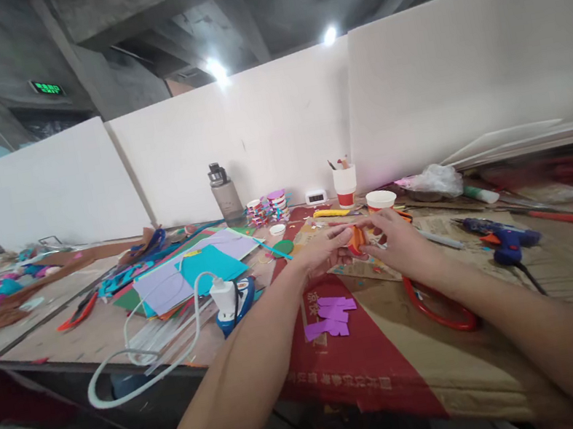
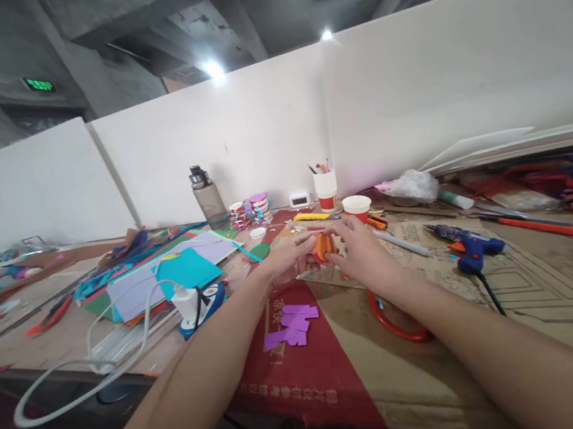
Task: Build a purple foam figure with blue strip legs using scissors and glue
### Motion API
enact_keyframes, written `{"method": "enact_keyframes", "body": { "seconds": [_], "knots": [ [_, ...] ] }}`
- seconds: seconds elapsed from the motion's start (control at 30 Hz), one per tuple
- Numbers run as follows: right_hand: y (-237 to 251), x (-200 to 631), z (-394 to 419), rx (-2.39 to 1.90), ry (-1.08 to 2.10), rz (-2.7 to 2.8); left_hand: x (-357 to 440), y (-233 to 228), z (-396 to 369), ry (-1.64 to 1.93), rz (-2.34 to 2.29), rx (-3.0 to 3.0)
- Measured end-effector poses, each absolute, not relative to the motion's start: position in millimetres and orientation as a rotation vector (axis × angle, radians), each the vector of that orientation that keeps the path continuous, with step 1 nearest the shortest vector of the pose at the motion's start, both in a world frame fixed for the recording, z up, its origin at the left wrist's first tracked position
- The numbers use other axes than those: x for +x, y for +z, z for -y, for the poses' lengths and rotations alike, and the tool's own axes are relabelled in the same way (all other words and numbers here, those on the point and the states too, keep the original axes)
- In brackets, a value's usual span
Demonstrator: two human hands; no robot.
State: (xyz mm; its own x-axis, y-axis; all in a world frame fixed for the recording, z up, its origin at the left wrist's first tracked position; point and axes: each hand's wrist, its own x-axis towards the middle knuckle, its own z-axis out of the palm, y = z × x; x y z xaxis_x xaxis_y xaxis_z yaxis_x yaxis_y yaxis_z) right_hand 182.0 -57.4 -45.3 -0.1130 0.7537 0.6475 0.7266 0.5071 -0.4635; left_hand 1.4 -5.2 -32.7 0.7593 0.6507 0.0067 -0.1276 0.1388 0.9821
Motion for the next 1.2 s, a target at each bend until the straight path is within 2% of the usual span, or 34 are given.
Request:
{"method": "enact_keyframes", "body": {
  "seconds": [0.63, 1.0, 1.2],
  "knots": [
    [-42.7, 180.9, 57.0, -1.273, 0.118, 1.78, 2.3, -37.0, 2.2, 0.624, -0.502, 1.328],
    [-38.1, 179.0, 62.5, -1.255, 0.139, 1.868, -5.4, -32.7, 7.1, 0.43, -0.491, 1.393],
    [-25.0, 179.6, 69.2, -1.264, 0.276, 1.829, -3.9, -32.7, 3.4, 0.45, -0.592, 1.46]
  ]
}}
